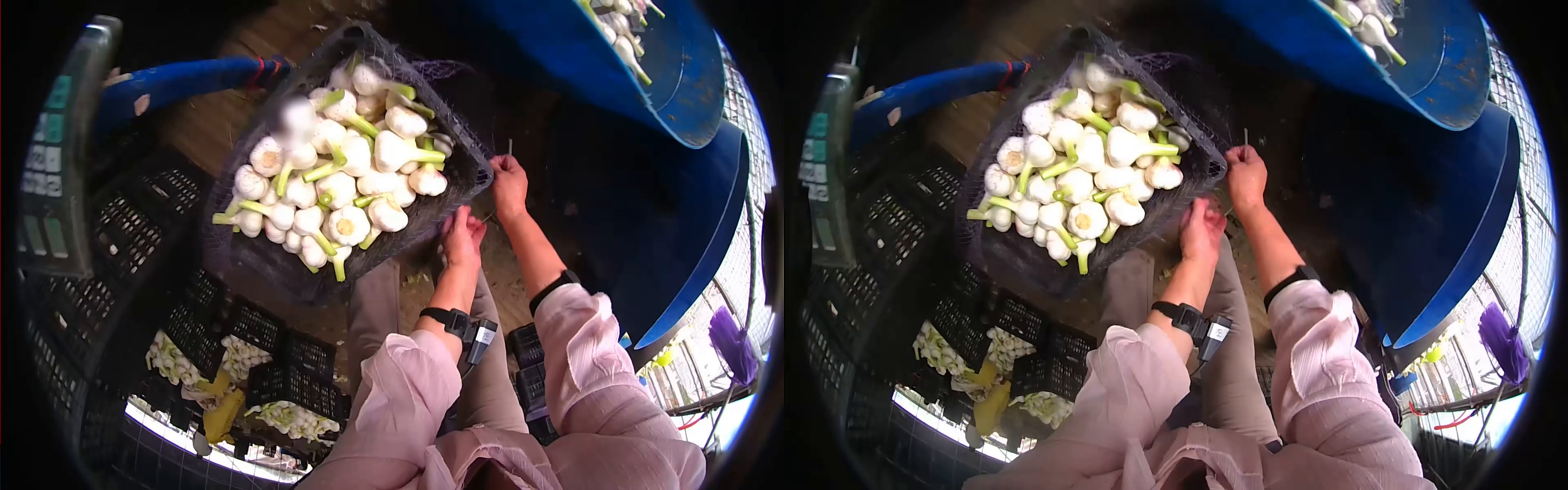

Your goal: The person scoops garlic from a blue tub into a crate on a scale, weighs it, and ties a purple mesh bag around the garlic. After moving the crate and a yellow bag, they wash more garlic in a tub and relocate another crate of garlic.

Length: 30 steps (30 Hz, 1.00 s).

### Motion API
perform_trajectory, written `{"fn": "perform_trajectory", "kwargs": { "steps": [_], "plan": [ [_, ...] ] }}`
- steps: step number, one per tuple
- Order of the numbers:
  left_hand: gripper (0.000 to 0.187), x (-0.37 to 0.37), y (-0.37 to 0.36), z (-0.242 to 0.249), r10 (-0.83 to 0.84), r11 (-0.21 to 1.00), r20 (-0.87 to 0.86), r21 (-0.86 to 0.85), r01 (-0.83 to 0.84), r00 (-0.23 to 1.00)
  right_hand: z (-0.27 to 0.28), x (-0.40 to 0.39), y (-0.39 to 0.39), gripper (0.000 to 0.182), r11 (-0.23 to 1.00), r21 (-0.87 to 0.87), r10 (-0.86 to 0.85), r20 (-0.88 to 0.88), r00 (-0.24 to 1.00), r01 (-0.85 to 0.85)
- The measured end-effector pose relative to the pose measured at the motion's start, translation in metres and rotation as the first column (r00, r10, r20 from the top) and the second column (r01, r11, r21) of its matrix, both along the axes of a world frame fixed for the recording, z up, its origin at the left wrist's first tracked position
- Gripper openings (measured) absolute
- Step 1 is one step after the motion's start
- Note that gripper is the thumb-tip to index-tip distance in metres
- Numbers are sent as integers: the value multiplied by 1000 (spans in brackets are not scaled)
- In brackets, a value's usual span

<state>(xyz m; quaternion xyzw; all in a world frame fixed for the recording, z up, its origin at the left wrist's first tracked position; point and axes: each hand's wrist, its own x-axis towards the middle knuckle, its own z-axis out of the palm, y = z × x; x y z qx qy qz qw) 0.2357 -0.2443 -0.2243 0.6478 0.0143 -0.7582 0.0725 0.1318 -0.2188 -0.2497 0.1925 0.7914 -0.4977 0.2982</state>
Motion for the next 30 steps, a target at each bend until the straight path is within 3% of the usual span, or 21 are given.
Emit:
{"fn": "perform_trajectory", "kwargs": {
  "steps": [2, 3, 6, 8, 10, 12, 14, 16, 18, 19, 20, 22, 24, 25, 26, 28, 30],
  "plan": [
    [8, 6, 4, 16, -89, 994, -7, 57, 89, 996, 28, 5, 1, 12, 993, 112, -22, -53, 998, 27],
    [10, 4, 4, 34, -69, 994, -18, 87, 70, 997, 58, 3, -4, 11, 989, 87, -113, -55, 992, 118],
    [11, 5, -16, 95, 18, 989, -43, 151, -12, 999, 114, 11, -12, 8, 965, 208, 225, -326, 918, -162],
    [11, 5, -44, 126, 91, 978, -86, 197, -73, 992, 145, 12, -33, 7, 901, 316, 397, -322, 860, -297],
    [10, 4, -64, 153, 27, 992, -330, 122, 14, 944, 156, 10, -47, 6, 843, 391, 498, -310, 810, -369],
    [12, 0, -77, 189, -221, 974, -499, -64, 218, 838, 150, 6, -33, 5, 980, 149, 166, -257, 952, -131],
    [21, 9, -73, 183, -398, 909, -420, -63, 412, 815, 141, 9, -1, 7, 983, 70, -165, -69, 984, 170],
    [46, 11, -69, 166, -348, 922, -241, 86, 377, 906, 146, 15, 9, 9, 964, 66, -261, 49, 964, 258],
    [64, 5, -63, 126, -226, 939, -106, 242, 245, 968, 135, 18, 2, 13, 966, 70, -253, 45, 966, 250],
    [73, 2, -60, 106, -171, 931, -23, 324, 169, 985, 138, 16, -10, 24, 984, 97, -152, 28, 988, 149],
    [84, 1, -62, 88, -141, 927, -77, 339, 159, 987, 139, 10, -25, 37, 992, 126, -29, 27, 999, 25],
    [80, -7, -72, 79, -51, 922, -56, 381, 69, 997, 114, 9, -47, 64, 900, 363, 331, -205, 921, -243],
    [73, -9, -68, 61, -64, 902, -100, 420, 100, 993, 131, 0, -76, 82, 626, 620, 571, 47, 819, -473],
    [70, -8, -63, 54, -71, 892, -116, 436, 115, 991, 120, -4, -74, 76, 549, 653, 611, 111, 784, -521],
    [53, -9, -58, 49, 16, 882, -79, 470, 23, 997, 102, -9, -60, 57, 603, 600, 612, 75, 787, -526],
    [41, -10, -49, 48, -10, 931, -37, 364, 23, 999, 84, -14, -32, 30, 754, 475, 497, 40, 867, -454],
    [35, -13, -43, 44, 28, 942, -17, 334, -20, 999, 95, -16, -17, 16, 888, 378, 258, 66, 964, -263]
  ]
}}
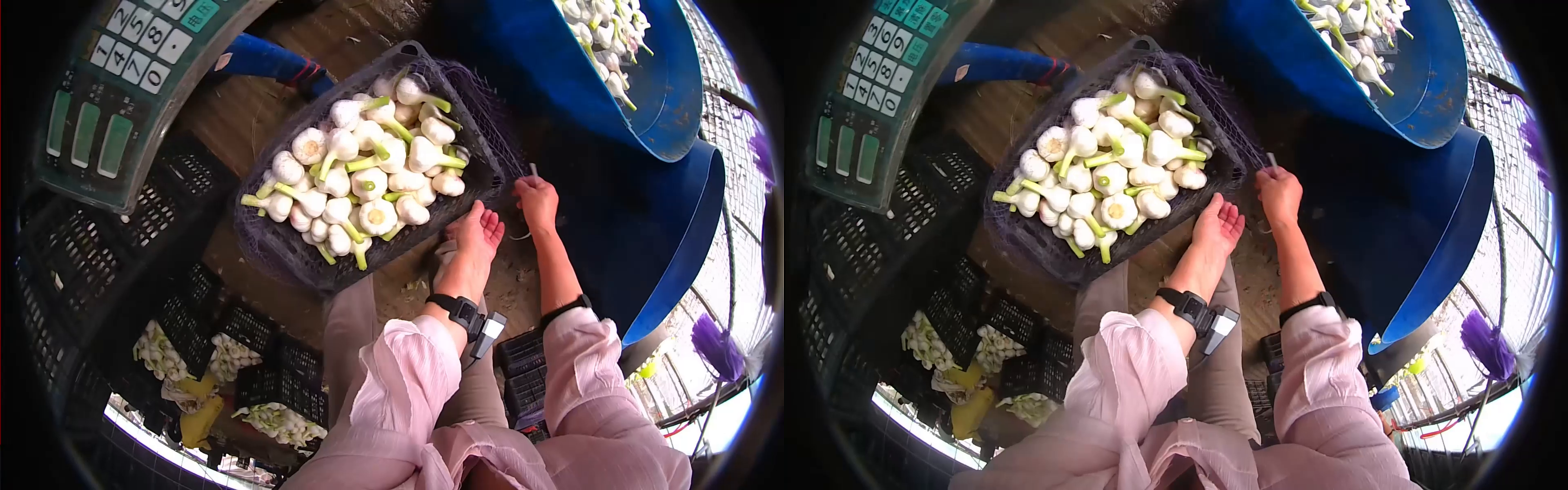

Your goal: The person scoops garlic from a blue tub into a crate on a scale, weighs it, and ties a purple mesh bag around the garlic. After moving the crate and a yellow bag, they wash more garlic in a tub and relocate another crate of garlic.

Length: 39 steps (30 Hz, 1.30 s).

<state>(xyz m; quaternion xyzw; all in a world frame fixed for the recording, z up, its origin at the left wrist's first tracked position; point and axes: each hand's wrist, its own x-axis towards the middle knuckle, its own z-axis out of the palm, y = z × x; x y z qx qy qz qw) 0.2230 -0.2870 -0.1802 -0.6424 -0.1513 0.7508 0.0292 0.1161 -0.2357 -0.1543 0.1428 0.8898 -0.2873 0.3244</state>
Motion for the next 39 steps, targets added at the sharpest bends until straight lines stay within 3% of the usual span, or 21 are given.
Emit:
{"fn": "perform_trajectory", "kwargs": {
  "steps": [1, 4, 5, 8, 9, 13, 16, 17, 20, 21, 24, 26, 28, 31, 32, 33, 34, 35, 37, 38, 39],
  "plan": [
    [35, -2, 4, 1, 0, 1000, -2, -23, 0, 1000, -5, 0, 13, 11, 987, -140, -76, -19, 997, 72],
    [31, -14, 12, 8, 101, 993, -55, -62, -104, 993, 13, -6, 14, 7, 783, -409, -399, 249, 883, 469],
    [29, -17, 11, 12, 148, 985, -79, -74, -154, 986, 19, -7, 11, 5, 704, -453, -415, 362, 835, 547],
    [24, -25, 3, 16, 269, 963, -167, 20, -270, 948, 14, -6, 17, 5, 683, -423, -421, 438, 794, 595],
    [16, -31, 2, 19, 163, 986, -98, -24, -166, 982, 15, -4, 15, 6, 706, -417, -407, 422, 810, 572],
    [9, -35, 25, -1, -4, 989, -82, -151, -9, 997, -2, -2, 14, 15, 833, -406, -216, 387, 896, 376],
    [9, -37, 35, -12, -137, 973, -103, -203, 114, 985, -13, 0, 14, 15, 955, -279, 123, 75, 990, -98],
    [10, -38, 40, -16, -137, 971, -78, -210, 118, 988, -14, -4, 17, 13, 965, -259, 93, 175, 980, -46],
    [10, -39, 42, -28, -292, 929, -10, -242, 281, 956, -54, 4, 38, 13, 950, -288, -58, 217, 974, 121],
    [10, -39, 43, -30, -282, 927, -6, -257, 271, 959, -45, 1, 30, 14, 973, -196, -69, 244, 967, 119],
    [14, -41, 48, -26, -225, 921, -23, -330, 206, 974, -33, 9, 23, 16, 999, -49, 1, -34, 999, -3],
    [17, -37, 55, -10, -154, 911, -67, -397, 116, 986, 7, 17, 16, 19, 970, 60, 245, -239, 940, -237],
    [19, -27, 35, 26, -50, 951, -163, -308, -2, 985, 46, 31, -3, 17, 934, 95, 358, -260, 897, -345],
    [19, -2, -2, 57, 213, 947, -366, -152, -284, 906, 69, 43, -36, 12, 836, -3, 519, -323, 792, -549],
    [21, 13, -11, 57, 158, 968, -335, -134, -213, 929, 72, 45, -46, 9, 829, -117, 480, -353, 803, -547],
    [22, 32, -25, 68, 120, 974, -312, -149, -173, 943, 77, 49, -55, 11, 915, -317, 209, -160, 965, -251],
    [25, 49, -38, 88, 82, 978, -290, -159, -133, 953, 73, 55, -51, 15, 900, -399, 69, -268, 961, -176],
    [32, 65, -55, 110, 26, 988, -223, -143, -60, 974, 76, 59, -42, 20, 845, -500, -234, -23, 972, 191],
    [34, 111, -74, 129, -286, 859, 66, -423, 287, 956, 71, 89, -20, 27, 847, -366, -427, -39, 904, 385],
    [32, 140, -82, 122, -243, 728, 227, -599, 332, 943, 56, 112, -2, 32, 825, -319, -475, 55, 878, 467],
    [39, 180, -94, 101, -260, 563, 418, -667, 488, 871, 49, 139, 3, 40, 824, -227, -482, 201, 853, 519]
  ]
}}
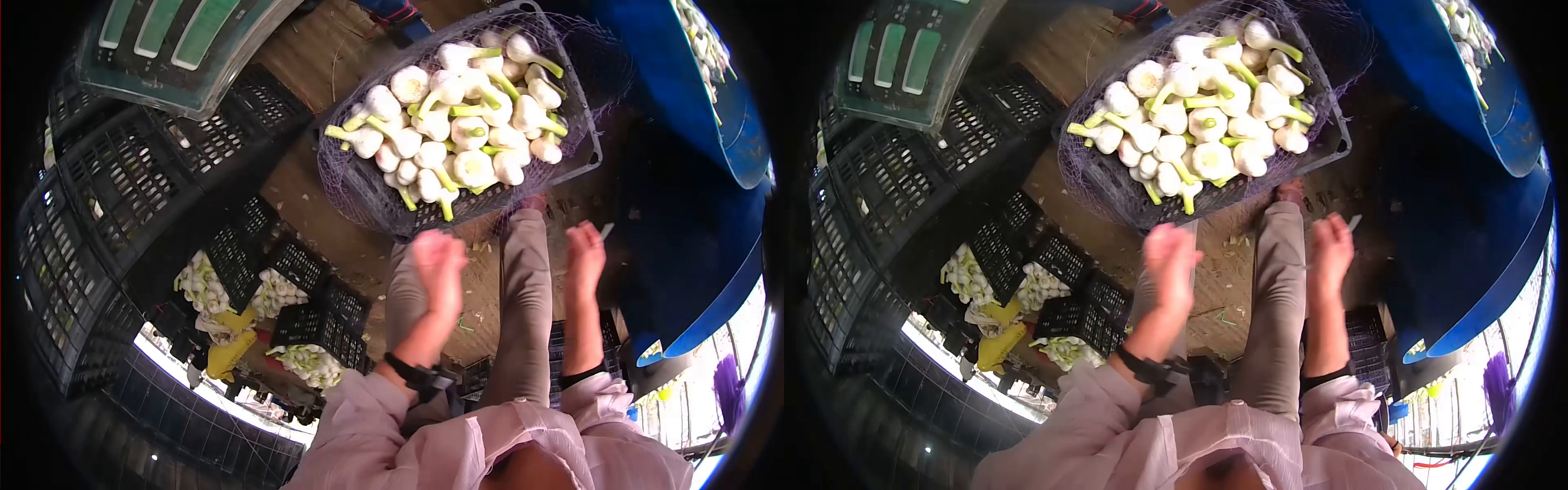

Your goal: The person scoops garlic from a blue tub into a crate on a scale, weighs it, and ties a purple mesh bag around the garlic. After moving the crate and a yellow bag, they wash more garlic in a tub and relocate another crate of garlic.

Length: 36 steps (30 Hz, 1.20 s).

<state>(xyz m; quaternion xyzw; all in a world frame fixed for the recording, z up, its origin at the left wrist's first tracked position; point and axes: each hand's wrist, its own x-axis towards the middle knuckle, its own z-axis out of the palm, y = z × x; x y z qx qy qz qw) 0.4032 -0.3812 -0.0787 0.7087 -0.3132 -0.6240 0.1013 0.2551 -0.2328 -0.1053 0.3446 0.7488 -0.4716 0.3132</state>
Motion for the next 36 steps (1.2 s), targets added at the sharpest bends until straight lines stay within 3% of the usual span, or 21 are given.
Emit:
{"fn": "perform_trajectory", "kwargs": {
  "steps": [1, 2, 3, 4, 5, 7, 9, 12, 13, 15, 17, 22, 23, 25, 26, 29, 31, 33, 35, 36],
  "plan": [
    [46, 49, -15, -36, -94, 971, 200, -196, 134, 975, -18, 32, 6, 48, 1000, 18, 18, 114, 993, -21],
    [62, 65, -48, -44, -112, 967, 293, -187, 172, 949, -17, 51, -13, 57, 995, -23, 103, 232, 967, -100],
    [76, 60, -72, -49, 74, 962, 369, -271, 31, 927, -21, 65, -35, 67, 990, -104, 124, 326, 937, -95],
    [84, 99, -91, -82, -85, 964, 378, -202, 172, 922, -37, 81, -49, 76, 977, -212, 98, 342, 934, -25],
    [79, 117, -107, -100, 22, 995, -27, -96, -24, 999, -54, 94, -65, 65, 949, -282, -36, 349, 936, 142],
    [70, 114, -134, -97, -57, 923, -407, 326, 203, 912, -83, 115, -75, 47, 871, -424, -77, 382, 921, 249],
    [53, 127, -136, -104, -255, 857, -323, 360, 368, 911, -91, 135, -77, 38, 829, -512, -2, 401, 916, 226],
    [38, 150, -132, -131, -560, 735, -278, 268, 623, 780, -84, 153, -83, 37, 833, -524, 115, 479, 870, 178],
    [32, 148, -122, -131, -522, 780, -315, 200, 593, 793, -74, 151, -92, 39, 845, -511, 154, 512, 845, 156],
    [20, 145, -117, -126, -556, 764, -262, 214, 609, 789, -72, 154, -101, 24, 881, -463, 143, 458, 878, 97],
    [13, 151, -108, -131, -624, 735, -118, 247, 632, 772, -91, 164, -94, 19, 917, -398, 150, 404, 902, 25],
    [14, 179, -95, -161, -753, 654, 84, 214, 726, 653, -89, 181, -86, 13, 919, -361, 280, 322, 905, -156],
    [15, 186, -96, -158, -791, 608, 83, 202, 767, 606, -89, 188, -81, 12, 941, -316, 234, 339, 911, -124],
    [16, 172, -111, -104, -863, 505, 85, 178, 845, 498, -77, 202, -73, 10, 974, -222, 131, 366, 922, -50],
    [19, 163, -119, -80, -858, 503, 72, 318, 804, 508, -56, 191, -80, 13, 960, -169, 273, 391, 879, -223],
    [19, 122, -132, -14, -742, 630, 83, 428, 649, 665, 8, 143, -114, 15, 957, -261, 261, 571, 779, -129],
    [19, 87, -148, 18, -614, 706, -18, 434, 560, 789, 43, 103, -134, 13, 926, -354, 272, 395, 878, -127],
    [18, 58, -164, 39, -494, 760, -111, 428, 490, 863, 50, 68, -139, 15, 897, -441, 164, 370, 914, 17],
    [18, 42, -166, 40, -524, 753, -133, 388, 531, 841, 51, 51, -130, 18, 905, -375, 319, 285, 904, -201],
    [18, 41, -158, 35, -602, 725, -115, 334, 602, 790, 52, 53, -127, 20, 932, -135, 353, 139, 925, -335]
  ]
}}
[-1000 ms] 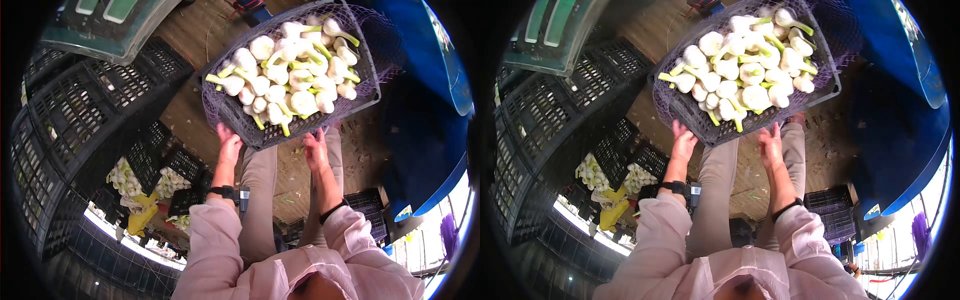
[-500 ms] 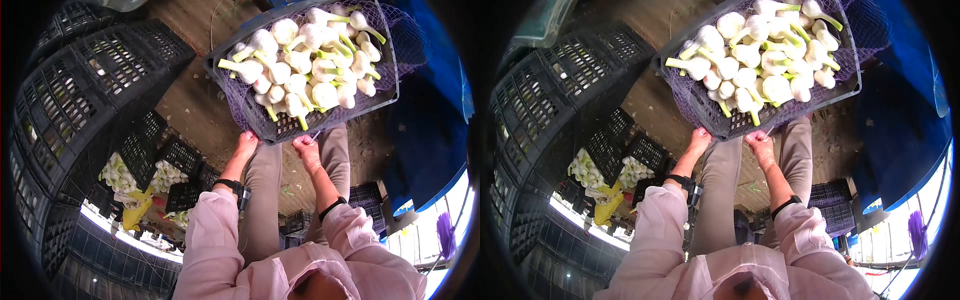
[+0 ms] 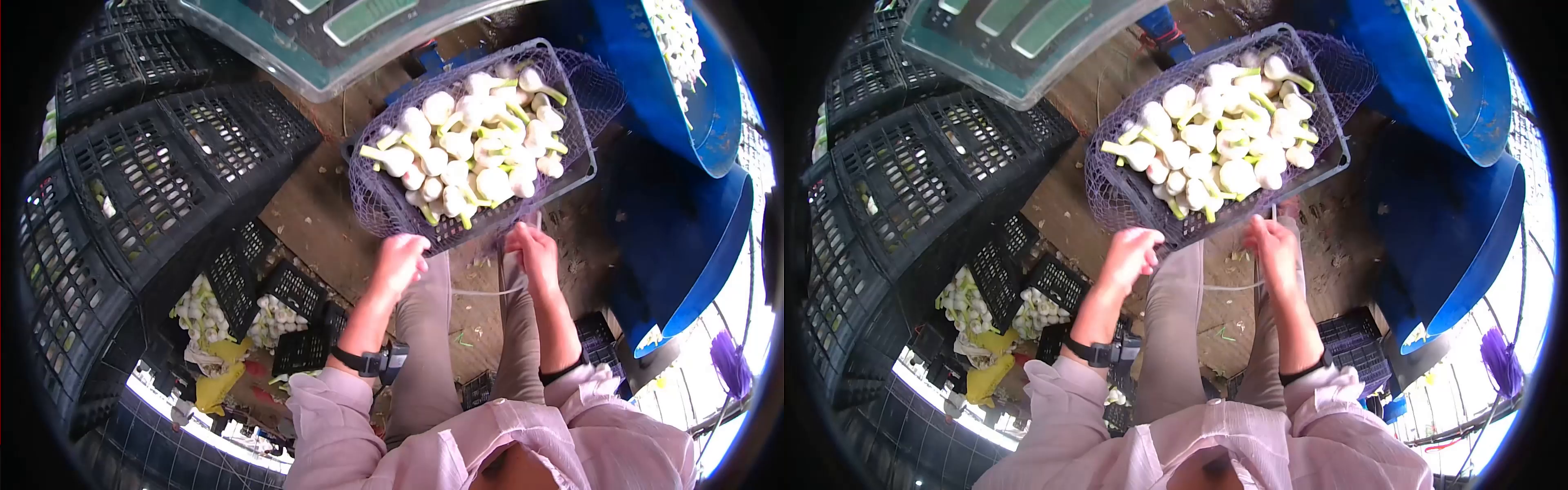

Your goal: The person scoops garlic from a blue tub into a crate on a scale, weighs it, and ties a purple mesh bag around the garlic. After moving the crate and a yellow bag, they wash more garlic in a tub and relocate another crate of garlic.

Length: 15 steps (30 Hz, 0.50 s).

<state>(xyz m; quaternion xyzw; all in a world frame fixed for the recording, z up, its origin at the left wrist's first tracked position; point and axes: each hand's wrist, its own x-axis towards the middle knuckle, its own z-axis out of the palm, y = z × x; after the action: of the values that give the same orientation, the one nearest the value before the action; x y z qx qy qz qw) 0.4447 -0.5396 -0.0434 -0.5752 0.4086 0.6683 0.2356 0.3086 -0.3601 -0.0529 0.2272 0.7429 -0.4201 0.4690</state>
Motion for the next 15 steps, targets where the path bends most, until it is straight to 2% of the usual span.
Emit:
{"fn": "perform_trajectory", "kwargs": {
  "steps": [1, 3, 4, 5, 6, 7, 8, 9, 11, 14, 15],
  "plan": [
    [18, 6, 12, -10, -84, 995, -13, -61, 83, 996, 12, -2, -1, 14, 923, 284, 355, -369, 859, -260],
    [18, 17, 40, -17, -138, 986, -10, -96, 136, 990, 26, -8, -21, 11, 970, 162, 238, -785, 572, -181],
    [19, 24, 53, -21, -138, 980, 4, -147, 137, 990, 23, -10, -33, 14, 962, 117, 234, -818, 526, -245],
    [19, 31, 63, -25, -138, 970, 15, -199, 139, 990, 12, -10, -43, 13, 893, 171, 384, -772, 506, -417],
    [19, 35, 66, -26, -109, 973, 1, -202, 107, 994, -13, 0, -47, 16, 805, 208, 556, -592, 584, -556],
    [20, 37, 66, -28, -80, 975, -16, -210, 75, 997, -40, 8, -57, 23, 446, 450, 893, -288, 347, -774],
    [20, 40, 64, -30, -49, 976, -30, -215, 41, 998, -56, 15, -68, 27, 224, 423, 968, 8, 251, -878],
    [21, 38, 58, -26, -64, 973, -34, -226, 55, 997, -64, 23, -68, 23, 137, 385, 986, 36, 163, -913],
    [22, 31, 45, -8, -96, 966, -34, -246, 85, 995, -91, 41, -59, 18, 132, 387, 989, 5, 145, -913],
    [30, 37, 33, 1, -272, 906, 34, -327, 268, 962, -110, 50, -46, 16, 99, 398, 994, -89, 69, -912],
    [30, 36, 31, 6, -225, 909, 50, -348, 228, 973, -101, 39, -49, 16, 54, 374, 992, -127, 6, -926]
  ]
}}
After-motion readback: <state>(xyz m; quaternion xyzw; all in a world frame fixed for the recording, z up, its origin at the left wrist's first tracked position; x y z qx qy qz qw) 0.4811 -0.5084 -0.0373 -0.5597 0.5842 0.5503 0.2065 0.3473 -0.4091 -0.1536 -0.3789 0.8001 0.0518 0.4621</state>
